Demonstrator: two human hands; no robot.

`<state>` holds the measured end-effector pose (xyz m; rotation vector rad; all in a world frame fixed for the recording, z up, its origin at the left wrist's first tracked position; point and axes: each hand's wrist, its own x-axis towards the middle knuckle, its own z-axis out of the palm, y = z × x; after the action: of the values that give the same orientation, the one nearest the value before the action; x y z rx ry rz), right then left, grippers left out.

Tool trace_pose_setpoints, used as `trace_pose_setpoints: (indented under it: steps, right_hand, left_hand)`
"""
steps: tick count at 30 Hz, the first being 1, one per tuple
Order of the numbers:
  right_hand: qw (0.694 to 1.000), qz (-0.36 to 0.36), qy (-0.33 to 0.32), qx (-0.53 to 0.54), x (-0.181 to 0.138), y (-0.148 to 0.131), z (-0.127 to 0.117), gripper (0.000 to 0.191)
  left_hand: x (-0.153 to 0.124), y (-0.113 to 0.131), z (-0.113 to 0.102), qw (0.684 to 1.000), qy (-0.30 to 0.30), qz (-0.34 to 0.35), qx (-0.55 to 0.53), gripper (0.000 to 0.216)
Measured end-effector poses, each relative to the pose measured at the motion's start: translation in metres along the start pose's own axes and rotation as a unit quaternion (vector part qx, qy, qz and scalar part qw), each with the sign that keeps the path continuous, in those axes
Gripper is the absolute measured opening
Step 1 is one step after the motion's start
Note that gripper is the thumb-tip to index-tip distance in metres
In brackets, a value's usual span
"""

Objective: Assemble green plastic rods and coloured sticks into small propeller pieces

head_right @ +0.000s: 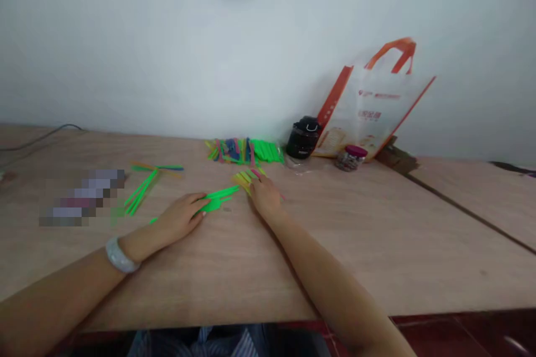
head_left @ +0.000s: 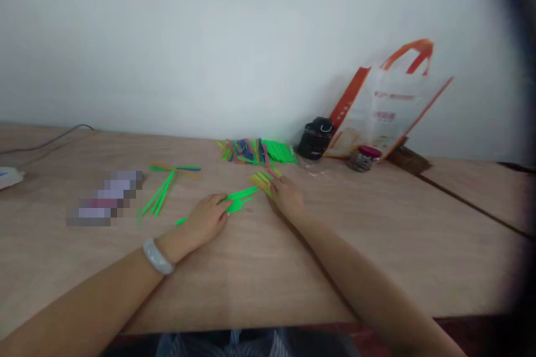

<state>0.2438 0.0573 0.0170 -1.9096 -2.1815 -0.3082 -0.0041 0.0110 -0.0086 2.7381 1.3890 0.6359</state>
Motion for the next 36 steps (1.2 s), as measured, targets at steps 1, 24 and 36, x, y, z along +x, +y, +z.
trace_pose_setpoints:
  steps: [1,24,36]
  right_hand:
    - [1.0,-0.003,0.002,0.007,-0.001,-0.001,-0.001,0.03]
    - [0.997,-0.035,-0.034,0.061,-0.006,-0.01,-0.002,0.026]
    - [0.996,-0.06,-0.019,0.066,-0.018,-0.023,-0.009,0.028]
  left_hand:
    - [0.0,0.0,0.0,1.0,0.003,-0.001,-0.002,0.034]
    - [-0.001,0.003,-0.001,1.0,0.001,-0.019,0.016,0.033]
    - [-0.001,0.002,-0.002,1.0,0.004,-0.025,-0.001,0.039]
